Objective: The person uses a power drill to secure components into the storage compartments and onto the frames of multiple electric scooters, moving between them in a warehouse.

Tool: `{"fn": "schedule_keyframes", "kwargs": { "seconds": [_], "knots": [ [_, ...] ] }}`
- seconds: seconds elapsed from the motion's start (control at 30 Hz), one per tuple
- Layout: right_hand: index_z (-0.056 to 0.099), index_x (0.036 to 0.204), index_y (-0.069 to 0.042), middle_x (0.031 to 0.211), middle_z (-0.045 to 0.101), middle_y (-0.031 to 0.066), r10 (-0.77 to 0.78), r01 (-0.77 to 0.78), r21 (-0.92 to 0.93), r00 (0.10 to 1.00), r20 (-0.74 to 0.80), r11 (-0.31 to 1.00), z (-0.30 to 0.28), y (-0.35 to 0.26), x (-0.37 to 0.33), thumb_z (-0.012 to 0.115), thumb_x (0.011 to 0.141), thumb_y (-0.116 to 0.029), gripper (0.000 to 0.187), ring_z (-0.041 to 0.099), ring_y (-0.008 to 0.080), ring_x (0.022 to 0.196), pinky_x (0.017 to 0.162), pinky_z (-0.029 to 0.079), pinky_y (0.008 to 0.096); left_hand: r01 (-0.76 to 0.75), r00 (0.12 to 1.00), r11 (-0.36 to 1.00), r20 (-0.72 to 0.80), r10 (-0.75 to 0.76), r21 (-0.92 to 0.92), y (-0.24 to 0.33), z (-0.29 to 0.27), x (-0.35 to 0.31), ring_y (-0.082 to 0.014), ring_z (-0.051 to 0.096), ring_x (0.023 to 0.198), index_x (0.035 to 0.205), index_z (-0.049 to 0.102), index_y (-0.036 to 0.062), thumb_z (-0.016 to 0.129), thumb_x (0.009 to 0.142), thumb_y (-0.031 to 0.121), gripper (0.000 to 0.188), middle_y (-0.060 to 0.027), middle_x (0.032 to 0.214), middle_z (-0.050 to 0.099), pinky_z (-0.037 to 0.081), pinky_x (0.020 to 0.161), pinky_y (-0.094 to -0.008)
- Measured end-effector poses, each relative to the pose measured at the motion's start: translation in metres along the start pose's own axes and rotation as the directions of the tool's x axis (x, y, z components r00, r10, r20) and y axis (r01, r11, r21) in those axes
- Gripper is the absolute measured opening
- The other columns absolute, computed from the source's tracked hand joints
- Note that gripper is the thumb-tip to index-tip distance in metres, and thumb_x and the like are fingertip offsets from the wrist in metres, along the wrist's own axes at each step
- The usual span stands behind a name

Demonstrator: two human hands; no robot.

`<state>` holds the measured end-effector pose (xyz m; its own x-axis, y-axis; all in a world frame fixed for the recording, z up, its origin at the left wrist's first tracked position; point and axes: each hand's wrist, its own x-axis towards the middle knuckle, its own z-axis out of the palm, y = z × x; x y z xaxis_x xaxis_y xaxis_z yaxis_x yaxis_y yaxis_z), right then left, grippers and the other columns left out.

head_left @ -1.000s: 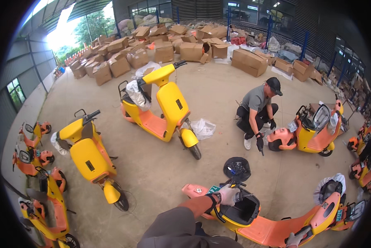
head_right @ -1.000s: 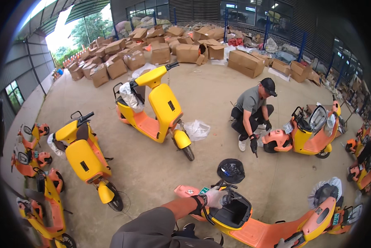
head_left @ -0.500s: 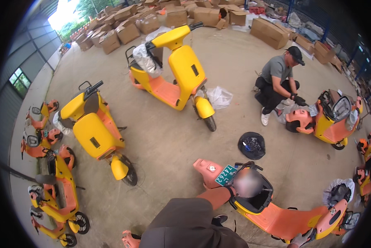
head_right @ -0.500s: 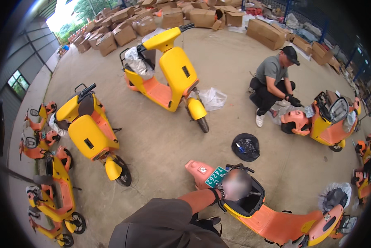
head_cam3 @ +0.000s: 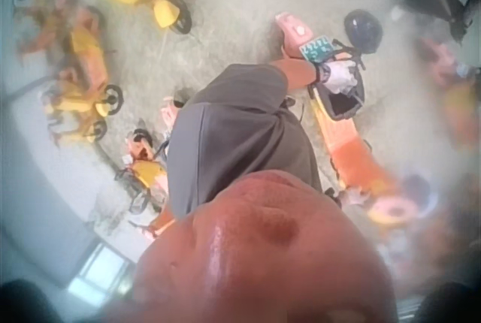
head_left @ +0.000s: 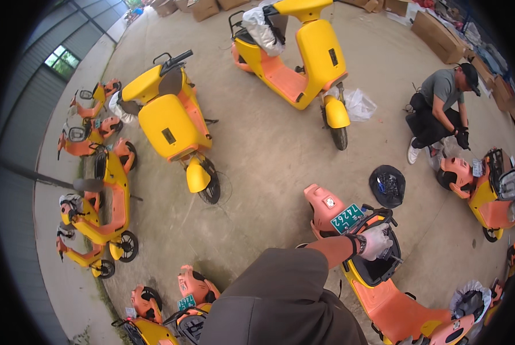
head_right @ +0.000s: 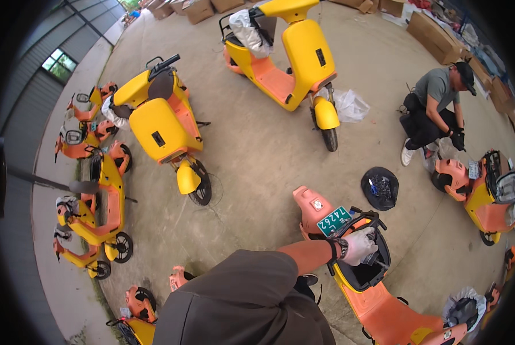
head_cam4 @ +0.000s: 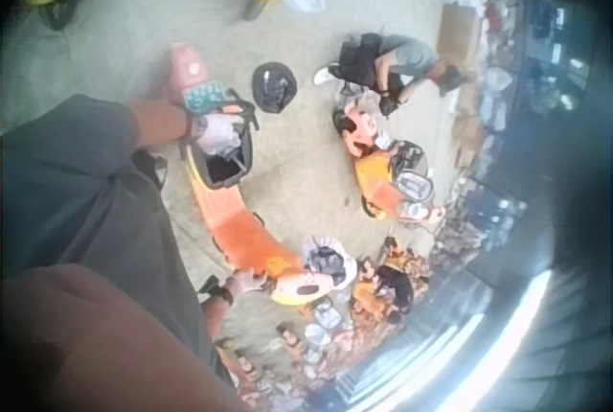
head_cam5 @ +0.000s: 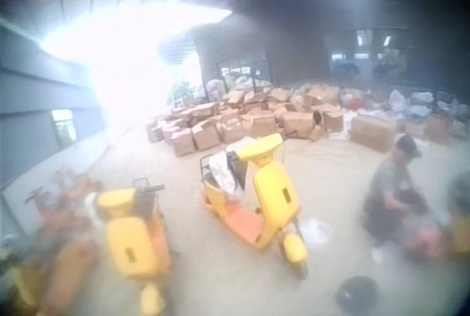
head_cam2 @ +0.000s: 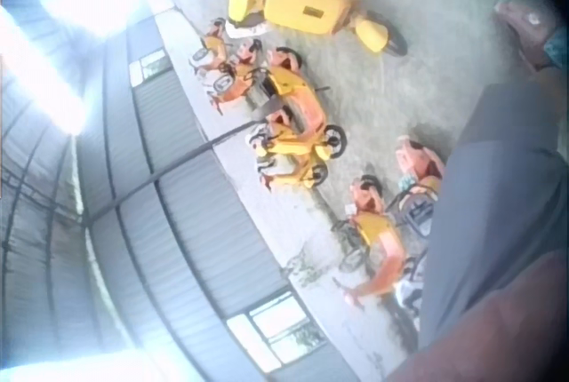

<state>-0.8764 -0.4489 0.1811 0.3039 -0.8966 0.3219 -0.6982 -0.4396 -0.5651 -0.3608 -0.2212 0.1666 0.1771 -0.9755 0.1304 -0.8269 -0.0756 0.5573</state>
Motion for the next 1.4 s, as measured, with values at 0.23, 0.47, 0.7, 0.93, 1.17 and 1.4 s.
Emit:
{"fn": "schedule_keyframes", "kwargs": {
  "seconds": [0.23,0.47,0.7,0.93,1.17,1.4],
  "knots": [
    [0.054,0.118,0.001,0.112,0.057,0.0196,-0.246,0.232,-0.286,0.969,-0.011,0.930,0.006,0.012,0.012,0.061,0.083,-0.027,0.046,0.054,0.0352,0.102,0.086,0.045,0.0502,0.038,0.993,0.997,0.108,-0.044,0.062,0.002,-0.016,-0.011,-0.0234,0.061,0.090,0.099,0.060,0.0039,0.064,0.063,0.018,0.039,-0.0111,0.084,0.064,0.022,0.108,-0.0408],
    [0.048,0.126,-0.003,0.125,0.046,0.0170,-0.019,0.021,-0.104,1.000,0.020,0.994,0.000,0.011,-0.010,0.055,0.079,-0.013,0.048,0.049,0.0324,0.109,0.090,0.042,0.0458,-0.211,0.969,0.966,0.163,0.186,0.152,0.014,-0.019,0.018,-0.0198,0.060,0.080,0.087,0.061,0.0090,0.060,0.071,0.025,0.023,-0.0061,0.076,0.062,0.036,0.095,-0.0411],
    [0.050,0.121,0.001,0.129,0.042,0.0188,0.401,-0.405,-0.079,0.914,-0.064,0.911,0.019,-0.139,-0.009,0.054,0.071,0.001,0.051,0.038,0.0313,0.122,0.105,0.027,0.0350,0.059,0.989,0.998,0.139,-0.058,-0.009,-0.009,-0.013,-0.010,-0.0277,0.062,0.096,0.094,0.059,0.0053,0.062,0.064,0.015,0.032,-0.0161,0.089,0.065,0.022,0.108,-0.0412],
    [0.056,0.117,-0.005,0.119,0.046,0.0234,0.333,-0.365,-0.100,0.911,-0.244,0.926,0.015,-0.145,-0.028,0.054,0.069,-0.001,0.048,0.047,0.0349,0.109,0.097,0.037,0.0370,-0.016,0.993,0.993,0.114,0.003,0.113,-0.003,-0.002,0.000,-0.0264,0.066,0.082,0.105,0.056,0.0057,0.065,0.063,0.020,0.045,-0.0140,0.088,0.066,0.026,0.107,-0.0404],
    [0.057,0.116,-0.008,0.120,0.046,0.0266,0.294,-0.349,-0.234,0.925,-0.240,0.907,0.022,-0.141,-0.025,0.056,0.070,-0.004,0.046,0.043,0.0399,0.115,0.100,0.034,0.0391,0.014,1.000,0.989,0.022,-0.017,0.149,-0.005,-0.009,-0.004,-0.0348,0.060,0.095,0.101,0.061,0.0082,0.068,0.061,0.023,0.043,-0.0148,0.089,0.066,0.031,0.103,-0.0444],
    [0.057,0.118,-0.015,0.105,0.054,0.0246,0.410,-0.445,-0.164,0.888,-0.209,0.880,0.021,-0.164,-0.020,0.054,0.071,-0.007,0.047,0.053,0.0370,0.100,0.090,0.043,0.0393,-0.051,0.998,0.979,0.038,0.044,0.197,-0.010,-0.002,-0.001,-0.0307,0.064,0.085,0.109,0.057,0.0074,0.070,0.060,0.024,0.053,-0.0170,0.084,0.067,0.027,0.107,-0.0415]
  ]
}}
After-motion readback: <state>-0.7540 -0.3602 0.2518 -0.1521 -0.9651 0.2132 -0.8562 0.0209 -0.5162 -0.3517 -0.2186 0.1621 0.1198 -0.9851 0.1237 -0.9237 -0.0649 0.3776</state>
